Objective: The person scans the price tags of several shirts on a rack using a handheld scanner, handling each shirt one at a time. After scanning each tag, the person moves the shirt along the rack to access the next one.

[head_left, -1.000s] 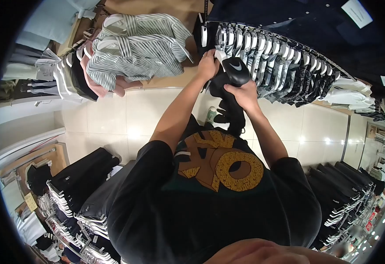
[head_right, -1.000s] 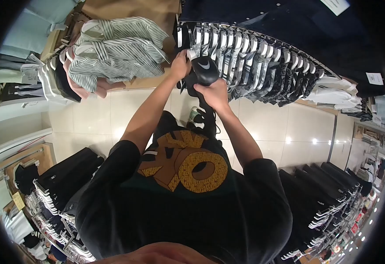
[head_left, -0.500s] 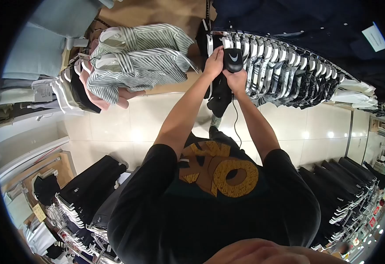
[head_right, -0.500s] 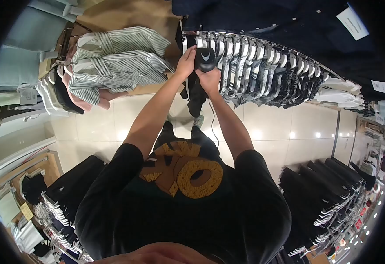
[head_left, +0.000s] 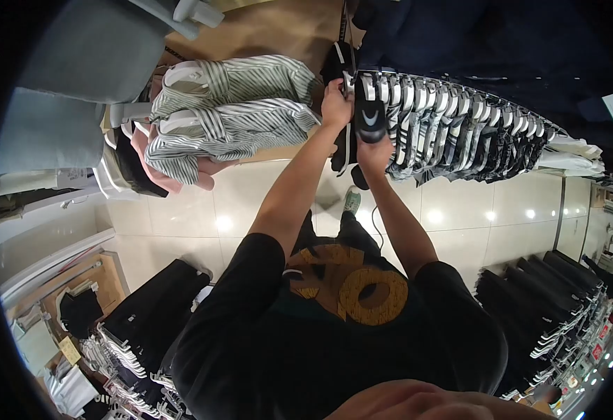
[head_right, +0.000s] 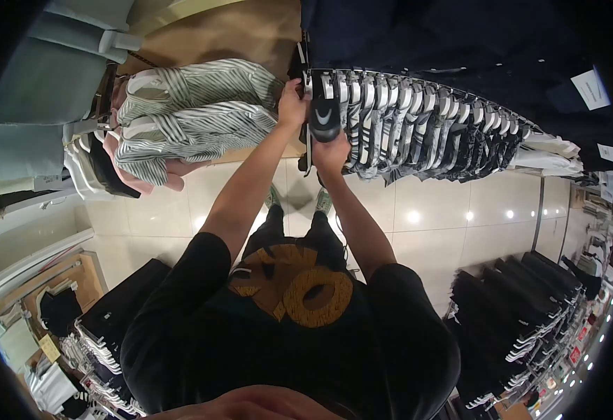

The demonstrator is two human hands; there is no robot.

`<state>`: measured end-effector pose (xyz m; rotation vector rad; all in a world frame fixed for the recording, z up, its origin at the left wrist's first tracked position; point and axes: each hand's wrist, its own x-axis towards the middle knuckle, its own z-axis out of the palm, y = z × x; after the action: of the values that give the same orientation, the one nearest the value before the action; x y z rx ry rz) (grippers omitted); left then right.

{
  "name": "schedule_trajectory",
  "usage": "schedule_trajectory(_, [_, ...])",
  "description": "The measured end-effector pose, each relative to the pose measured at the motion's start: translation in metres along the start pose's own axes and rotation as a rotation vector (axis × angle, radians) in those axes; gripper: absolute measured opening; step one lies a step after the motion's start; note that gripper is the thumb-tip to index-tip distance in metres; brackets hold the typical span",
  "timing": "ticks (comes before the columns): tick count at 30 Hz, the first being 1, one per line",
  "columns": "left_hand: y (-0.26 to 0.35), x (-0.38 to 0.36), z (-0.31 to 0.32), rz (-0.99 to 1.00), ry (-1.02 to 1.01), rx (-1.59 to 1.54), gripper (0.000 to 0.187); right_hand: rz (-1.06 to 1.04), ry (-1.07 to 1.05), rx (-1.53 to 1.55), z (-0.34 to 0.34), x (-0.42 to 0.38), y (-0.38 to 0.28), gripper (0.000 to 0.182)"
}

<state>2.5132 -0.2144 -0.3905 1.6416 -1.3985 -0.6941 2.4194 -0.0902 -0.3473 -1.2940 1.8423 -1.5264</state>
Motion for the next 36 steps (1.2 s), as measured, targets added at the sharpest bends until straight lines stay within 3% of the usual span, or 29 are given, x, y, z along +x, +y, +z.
schedule_trajectory(1, [-0.001,0.005,0.0,-0.125,-0.106,-0.029,0.043,0.059,-0.074,-0.072,0.007,0.001,0.003,0.03])
schedule_trajectory(2, [-0.003,0.01,-0.001,-0.124,-0.108,-0.029,0.043,0.059,-0.072,-0.071,0.017,0.003,0.014,0.03])
schedule_trajectory(4, [-0.019,0.02,0.007,-0.216,-0.382,0.183,0.045,0.064,-0.053,0.018,0.037,0.006,0.045,0.03])
schedule_trajectory(5, [-0.027,0.02,0.01,-0.126,-0.386,0.19,0.042,0.065,-0.025,0.058,0.045,0.007,0.056,0.03])
schedule_trajectory(9, [-0.03,0.007,0.006,-0.135,-0.373,0.115,0.035,0.02,-0.078,0.09,0.04,0.008,0.066,0.031])
schedule_trajectory(12, [0.0,-0.014,-0.016,-0.074,-0.344,0.144,0.03,0.117,-0.096,0.033,0.013,-0.003,0.039,0.034])
schedule_trajectory(16, [0.033,-0.073,-0.038,-0.159,-0.228,0.069,0.033,0.044,-0.161,0.002,-0.037,-0.033,0.028,0.044])
schedule_trajectory(22, [0.089,-0.178,-0.052,-0.336,-0.045,-0.239,0.032,-0.052,-0.426,-0.029,-0.149,-0.058,-0.012,0.055])
schedule_trajectory(24, [0.129,-0.194,-0.065,-0.347,-0.036,-0.512,0.025,-0.163,-0.468,-0.033,-0.179,-0.047,-0.044,0.058])
schedule_trajectory(28, [0.198,-0.21,-0.115,-0.186,-0.159,-0.725,0.023,-0.131,-0.631,-0.061,-0.24,-0.011,-0.126,0.052])
schedule_trajectory(30, [0.248,-0.217,-0.156,-0.097,-0.203,-0.863,0.021,0.061,-0.683,-0.085,-0.28,-0.002,-0.18,0.046])
schedule_trajectory(31, [0.235,-0.21,-0.166,0.185,-0.064,-0.562,0.022,-0.032,-0.703,-0.018,-0.297,0.002,-0.205,0.045])
schedule_trajectory(32, [0.253,-0.207,-0.194,0.408,0.093,-0.393,0.024,0.01,-0.725,0.026,-0.315,0.001,-0.223,0.044])
schedule_trajectory(33, [0.269,-0.198,-0.222,0.688,0.277,-0.158,0.036,-0.184,-0.723,0.066,-0.329,0.002,-0.238,0.047])
schedule_trajectory(34, [0.285,-0.187,-0.243,0.892,0.387,-0.046,0.044,-0.201,-0.733,0.068,-0.343,0.0,-0.259,0.055])
schedule_trajectory(35, [0.296,-0.181,-0.257,0.962,0.304,-0.022,0.049,-0.13,-0.793,-0.075,-0.362,0.005,-0.279,0.061])
schedule_trajectory(36, [0.303,-0.178,-0.269,1.027,0.223,0.002,0.054,-0.26,-0.746,-0.022,-0.369,0.005,-0.288,0.068])
